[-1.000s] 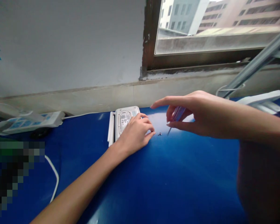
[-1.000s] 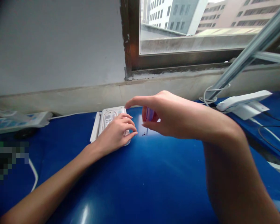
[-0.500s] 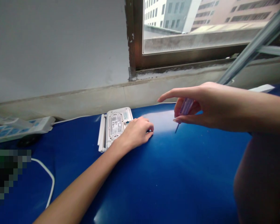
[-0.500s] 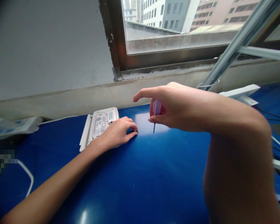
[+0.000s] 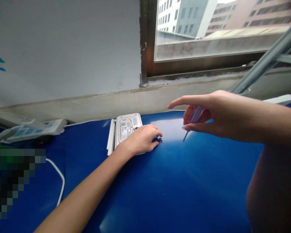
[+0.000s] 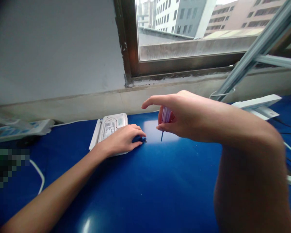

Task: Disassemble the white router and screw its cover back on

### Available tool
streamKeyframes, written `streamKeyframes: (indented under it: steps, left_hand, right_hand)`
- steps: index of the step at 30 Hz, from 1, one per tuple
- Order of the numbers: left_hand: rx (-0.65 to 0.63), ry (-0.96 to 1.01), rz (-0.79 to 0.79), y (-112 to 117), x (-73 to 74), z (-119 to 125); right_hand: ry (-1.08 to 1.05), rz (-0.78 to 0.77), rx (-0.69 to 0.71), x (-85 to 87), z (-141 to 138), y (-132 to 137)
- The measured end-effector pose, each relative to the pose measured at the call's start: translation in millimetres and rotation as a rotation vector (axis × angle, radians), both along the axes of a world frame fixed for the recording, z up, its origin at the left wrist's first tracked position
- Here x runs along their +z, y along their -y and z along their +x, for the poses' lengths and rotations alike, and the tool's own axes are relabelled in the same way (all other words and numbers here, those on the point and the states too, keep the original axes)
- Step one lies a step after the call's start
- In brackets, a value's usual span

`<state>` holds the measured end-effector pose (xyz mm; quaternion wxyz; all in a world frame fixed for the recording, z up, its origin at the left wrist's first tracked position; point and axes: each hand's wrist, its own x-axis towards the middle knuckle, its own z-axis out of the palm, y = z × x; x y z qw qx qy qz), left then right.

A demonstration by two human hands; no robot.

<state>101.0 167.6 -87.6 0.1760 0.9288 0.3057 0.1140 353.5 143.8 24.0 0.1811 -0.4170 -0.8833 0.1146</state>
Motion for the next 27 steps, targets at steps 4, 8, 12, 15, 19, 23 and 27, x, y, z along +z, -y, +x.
streamKeyframes:
  steps: [4,8,12,15,19,23,27]
  left_hand:
    - [0.219,0.054,0.145,10,2.2,-15]
    - [0.765,-0.103,0.159,23,0.7,-25]
    - [0.752,-0.293,-0.040,30,12.9,-42]
    - [0.411,-0.360,-0.136,30,27.9,-71]
    - [0.270,-0.406,-0.141,29,35.7,-106]
    - [0.303,-0.380,-0.058,29,33.1,-113]
    - [0.295,-0.391,-0.059,30,35.8,-107]
  right_hand:
    - [0.020,-0.044,0.056,3.1,-12,0]
    - [-0.042,-0.021,0.034,-2.3,-37,-3]
    - [-0.184,-0.001,-0.117,-31.1,-59,-5]
    - [-0.386,0.026,-0.228,-66.5,-65,-3]
    - [-0.491,0.064,-0.297,-106.8,-67,6]
    - [-0.476,0.092,-0.250,-124.9,-76,14]
    - [-0.331,0.155,-0.159,-135.9,-88,15]
